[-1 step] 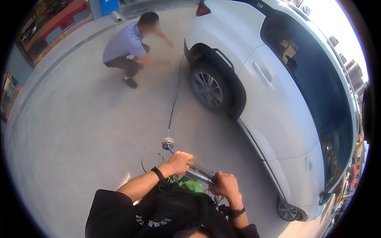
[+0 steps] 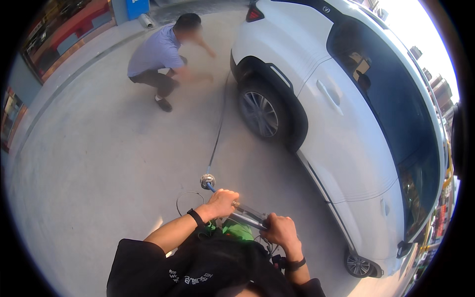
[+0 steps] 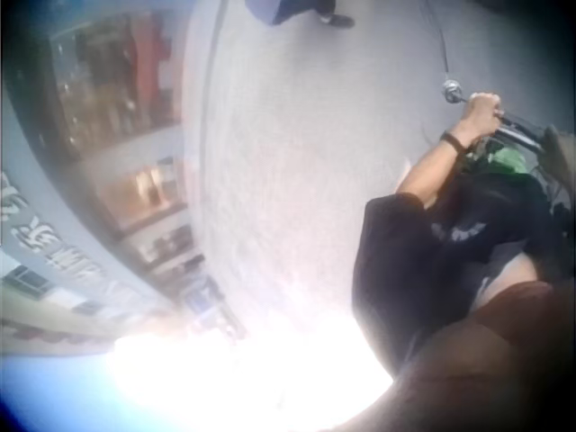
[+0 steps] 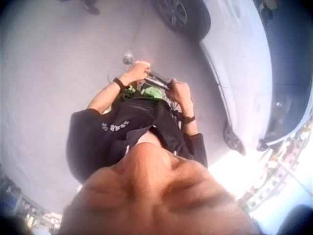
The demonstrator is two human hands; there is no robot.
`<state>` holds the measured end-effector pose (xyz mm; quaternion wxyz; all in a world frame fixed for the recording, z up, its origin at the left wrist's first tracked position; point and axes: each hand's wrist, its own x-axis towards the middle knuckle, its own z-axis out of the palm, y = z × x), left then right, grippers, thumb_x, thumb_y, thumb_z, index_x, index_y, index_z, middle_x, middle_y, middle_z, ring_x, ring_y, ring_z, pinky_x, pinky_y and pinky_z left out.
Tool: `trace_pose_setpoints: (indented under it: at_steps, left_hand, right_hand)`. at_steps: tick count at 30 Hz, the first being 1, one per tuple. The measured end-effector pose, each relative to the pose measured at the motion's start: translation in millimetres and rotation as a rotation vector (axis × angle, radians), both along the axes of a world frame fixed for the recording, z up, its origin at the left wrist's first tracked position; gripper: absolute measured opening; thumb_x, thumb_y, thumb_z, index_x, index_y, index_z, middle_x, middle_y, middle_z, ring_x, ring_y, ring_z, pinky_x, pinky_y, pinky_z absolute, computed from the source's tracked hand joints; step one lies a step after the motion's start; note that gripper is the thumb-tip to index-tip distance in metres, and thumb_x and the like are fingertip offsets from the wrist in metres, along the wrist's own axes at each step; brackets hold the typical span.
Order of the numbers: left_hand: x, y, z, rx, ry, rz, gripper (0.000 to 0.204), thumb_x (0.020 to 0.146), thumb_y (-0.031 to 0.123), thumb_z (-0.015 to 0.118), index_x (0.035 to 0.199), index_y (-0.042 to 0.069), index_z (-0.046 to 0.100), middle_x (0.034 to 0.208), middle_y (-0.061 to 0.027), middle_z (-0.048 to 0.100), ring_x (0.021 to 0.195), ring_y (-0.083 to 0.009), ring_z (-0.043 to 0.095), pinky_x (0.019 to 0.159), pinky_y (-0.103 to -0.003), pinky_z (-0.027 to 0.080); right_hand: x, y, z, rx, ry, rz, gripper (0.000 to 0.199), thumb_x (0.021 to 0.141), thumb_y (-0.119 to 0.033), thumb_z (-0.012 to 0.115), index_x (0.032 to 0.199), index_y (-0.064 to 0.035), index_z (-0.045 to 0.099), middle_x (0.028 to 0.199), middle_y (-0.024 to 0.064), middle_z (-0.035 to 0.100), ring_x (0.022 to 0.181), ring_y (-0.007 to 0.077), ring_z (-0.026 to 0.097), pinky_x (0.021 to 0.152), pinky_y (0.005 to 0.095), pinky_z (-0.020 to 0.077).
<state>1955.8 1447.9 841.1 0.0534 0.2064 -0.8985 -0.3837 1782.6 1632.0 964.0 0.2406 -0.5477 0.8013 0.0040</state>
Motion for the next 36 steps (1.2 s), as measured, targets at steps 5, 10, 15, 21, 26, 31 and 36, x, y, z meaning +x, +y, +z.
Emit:
trace_pose_setpoints:
  at_steps: [5,10,15,21,26,31,36]
  left_hand:
    - [21.1,-75.4,6.0,0.148,-0.018,0.090,0.032,0.071,0.004,0.062,0.102,0.008,0.066,0.101,-0.0137,0.067,0.102,-0.0340,0.062,0.092,-0.044,0.048]
    - [32.6,-146.0,10.3,0.150,0.062,0.142,0.054,0.064,0.001,0.062,0.118,0.009,0.063,0.110,-0.0113,0.067,0.108,-0.0335,0.061,0.095,-0.043,0.047]
    - [37.6,-230.1,19.1,0.132,-0.071,0.167,0.074,0.065,0.004,0.064,0.138,0.009,0.051,0.134,-0.0123,0.058,0.128,-0.0324,0.051,0.109,-0.043,0.039]
    - [33.3,-311.7,39.3,0.038,-0.104,0.361,0.074,0.072,0.016,0.072,0.141,0.010,0.048,0.138,-0.0131,0.054,0.128,-0.0310,0.051,0.109,-0.044,0.038]
    - [22.7,-364.4,21.0,-0.069,-0.069,0.469,0.050,0.073,0.026,0.078,0.116,0.009,0.060,0.111,-0.0127,0.066,0.111,-0.0333,0.060,0.095,-0.046,0.044]
    - [36.7,-441.0,32.8,0.000,-0.067,0.342,0.041,0.072,0.028,0.079,0.105,0.008,0.065,0.100,-0.0136,0.069,0.102,-0.0338,0.064,0.087,-0.046,0.048]
    - [51.1,-490.2,35.2,-0.029,-0.010,0.140,0.039,0.070,0.026,0.078,0.103,0.008,0.065,0.097,-0.0144,0.068,0.097,-0.0366,0.064,0.085,-0.047,0.049]
  right_hand:
    - [-3.0,-97.6,5.5,0.015,0.017,0.106,0.026,0.069,-0.026,0.073,0.085,-0.0068,0.066,0.080,0.0125,0.070,0.081,0.0321,0.069,0.075,0.0403,0.0519]
    - [-17.1,-197.3,-16.5,-0.031,0.079,0.330,0.019,0.070,-0.016,0.065,0.087,-0.0074,0.062,0.077,0.0094,0.069,0.079,0.0276,0.069,0.072,0.0376,0.0470]
    - [-29.3,-326.2,-21.8,-0.068,0.165,0.542,0.016,0.073,-0.012,0.062,0.088,-0.0068,0.063,0.080,0.0081,0.070,0.083,0.0289,0.070,0.078,0.0388,0.0491]
    - [-20.4,-457.5,4.0,-0.096,0.162,0.725,0.018,0.071,-0.012,0.064,0.088,-0.0054,0.062,0.079,0.0116,0.070,0.080,0.0305,0.070,0.077,0.0401,0.0483]
    - [0.3,-528.2,12.3,-0.162,0.191,0.869,0.017,0.075,-0.013,0.064,0.089,-0.0036,0.063,0.079,0.0118,0.070,0.076,0.0295,0.070,0.075,0.0388,0.0496]
    - [21.0,-570.5,10.6,-0.139,0.182,0.679,0.021,0.076,-0.018,0.068,0.093,-0.0051,0.064,0.084,0.0100,0.070,0.081,0.0289,0.069,0.077,0.0389,0.0504]
    - [41.2,-552.7,43.5,-0.383,-0.113,0.143,0.024,0.078,-0.018,0.074,0.096,-0.0076,0.063,0.094,0.0076,0.069,0.096,0.0317,0.065,0.084,0.0403,0.0480]
